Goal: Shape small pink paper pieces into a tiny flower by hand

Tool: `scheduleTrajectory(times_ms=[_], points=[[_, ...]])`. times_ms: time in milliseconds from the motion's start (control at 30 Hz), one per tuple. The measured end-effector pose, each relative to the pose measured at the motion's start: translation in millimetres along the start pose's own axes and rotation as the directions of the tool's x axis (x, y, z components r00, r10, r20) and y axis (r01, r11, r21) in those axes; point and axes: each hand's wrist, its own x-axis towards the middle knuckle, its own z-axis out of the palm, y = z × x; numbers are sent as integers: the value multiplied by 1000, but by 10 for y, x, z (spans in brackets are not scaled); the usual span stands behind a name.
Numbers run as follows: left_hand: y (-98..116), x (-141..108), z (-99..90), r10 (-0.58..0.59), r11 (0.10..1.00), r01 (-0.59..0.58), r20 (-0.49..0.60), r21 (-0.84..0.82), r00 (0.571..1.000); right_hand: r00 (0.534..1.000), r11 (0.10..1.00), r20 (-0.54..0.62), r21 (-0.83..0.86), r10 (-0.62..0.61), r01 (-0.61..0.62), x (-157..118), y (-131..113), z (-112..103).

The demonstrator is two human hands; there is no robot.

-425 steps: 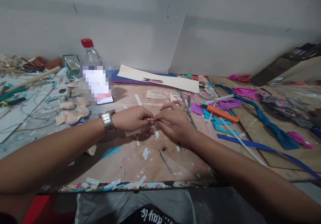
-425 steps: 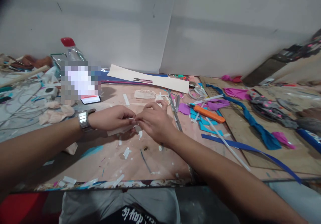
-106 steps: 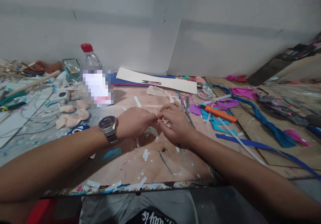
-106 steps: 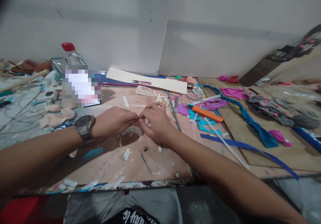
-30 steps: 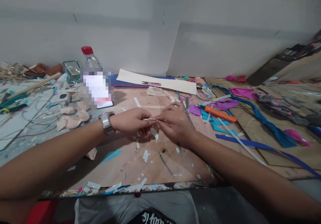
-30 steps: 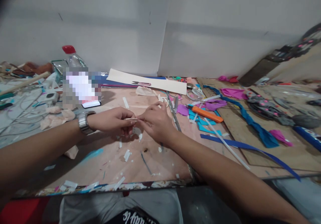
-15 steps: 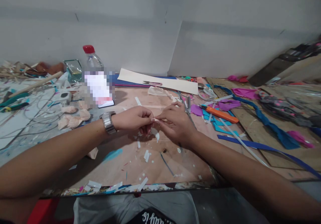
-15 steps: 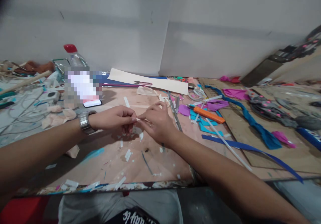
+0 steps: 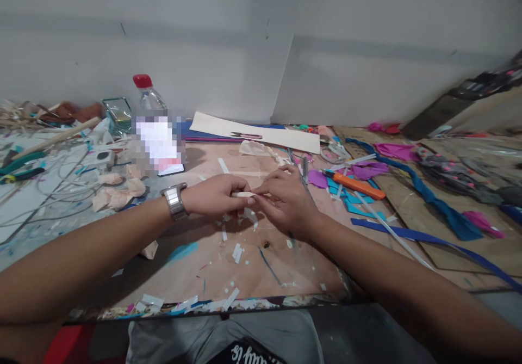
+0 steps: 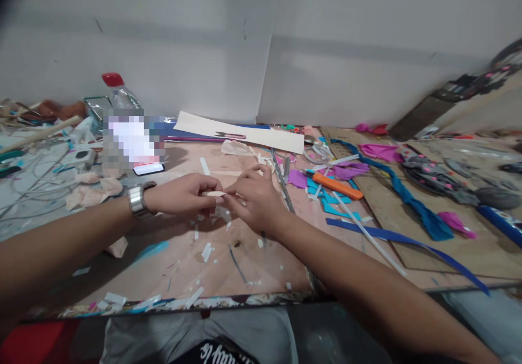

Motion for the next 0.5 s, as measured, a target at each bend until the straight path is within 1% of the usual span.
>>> scheduleTrajectory(times_ms=[33, 100, 133, 200, 267, 333, 433, 500], points=[[3, -2, 10, 42, 989, -35, -49, 141, 998, 1000, 1000, 11, 4, 3, -3, 0, 0, 2], [15, -2, 36, 120, 920, -68, -112, 387, 986, 1000, 1000, 31, 3, 5, -5, 3, -3, 4], [24, -1, 50, 139, 888, -70, -120, 455, 983, 999, 1000, 36, -1, 5, -5, 4, -4, 5], [46, 2, 71, 135, 869, -63, -113, 491, 984, 1000, 1000, 30, -13, 11, -10, 5, -5, 8], [70, 1, 79, 123, 890, -61, -108, 452, 987, 1000, 1000, 17, -25, 17, -17, 4, -2, 11], [89, -4, 71, 92, 933, -54, -92, 355, 991, 1000, 999, 14, -32, 21, -21, 2, 3, 14], [90, -10, 53, 4, 991, 0, -33, 133, 999, 1000, 999, 11, -37, 24, -24, 2, 3, 14], [72, -5, 49, -47, 999, 47, -2, -21, 999, 1000, 999, 10, -36, 20, -20, 5, -6, 7]])
